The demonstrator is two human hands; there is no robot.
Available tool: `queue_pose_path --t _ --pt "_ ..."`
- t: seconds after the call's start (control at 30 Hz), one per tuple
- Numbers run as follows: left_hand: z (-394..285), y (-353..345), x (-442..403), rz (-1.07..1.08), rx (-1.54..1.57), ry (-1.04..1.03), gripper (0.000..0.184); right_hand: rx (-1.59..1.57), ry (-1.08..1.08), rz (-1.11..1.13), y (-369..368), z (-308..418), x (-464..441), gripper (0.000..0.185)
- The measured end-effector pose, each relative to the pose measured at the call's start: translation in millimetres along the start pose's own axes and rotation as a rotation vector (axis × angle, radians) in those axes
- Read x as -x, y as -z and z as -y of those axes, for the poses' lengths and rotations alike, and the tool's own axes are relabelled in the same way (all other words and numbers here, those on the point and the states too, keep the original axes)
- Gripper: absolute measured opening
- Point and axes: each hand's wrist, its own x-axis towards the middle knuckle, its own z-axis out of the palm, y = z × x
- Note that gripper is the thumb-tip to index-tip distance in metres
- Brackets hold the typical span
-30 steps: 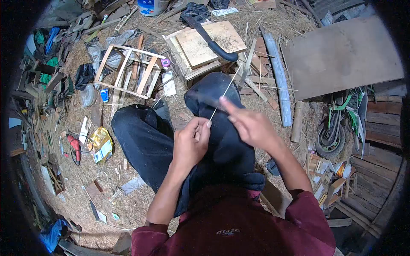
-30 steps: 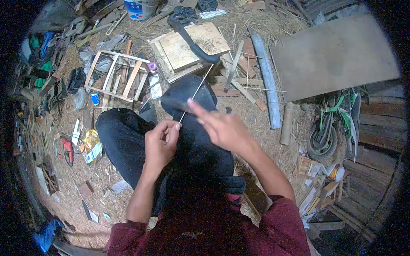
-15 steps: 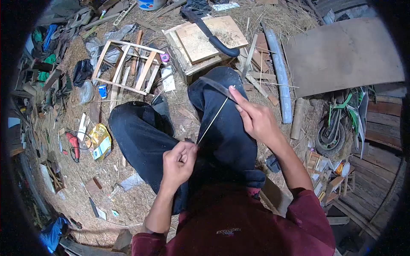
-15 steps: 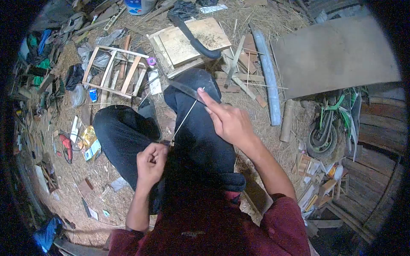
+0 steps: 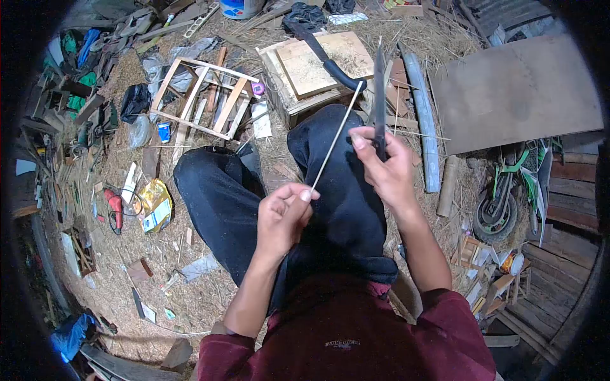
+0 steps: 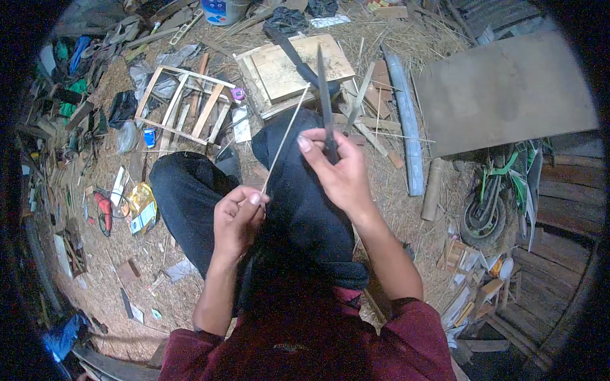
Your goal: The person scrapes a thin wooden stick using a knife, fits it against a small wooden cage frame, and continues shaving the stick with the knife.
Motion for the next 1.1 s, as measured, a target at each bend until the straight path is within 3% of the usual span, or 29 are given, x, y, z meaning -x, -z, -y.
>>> queue_pose_path --t 0.27,0.77,0.93,1.1 --pt "-14 -17 2 -0.072 -0.07 0.035 0.017 -0.272 -0.087 0.083 -21 5 -16 0.013" --pt "-7 -8 -6 -0.053 0.004 -0.002 0.013 -0.208 -0.082 0.098 -28 7 -22 0.015" --pt "-2 3 -24 -0.116 0.204 -0.057 0.017 -0.02 -0.028 0.058 -29 8 -2 0.018" --pt "-14 2 -39 -0.159 0.318 -0.136 0.019 0.152 -0.037 0.16 -32 -4 28 0.018"
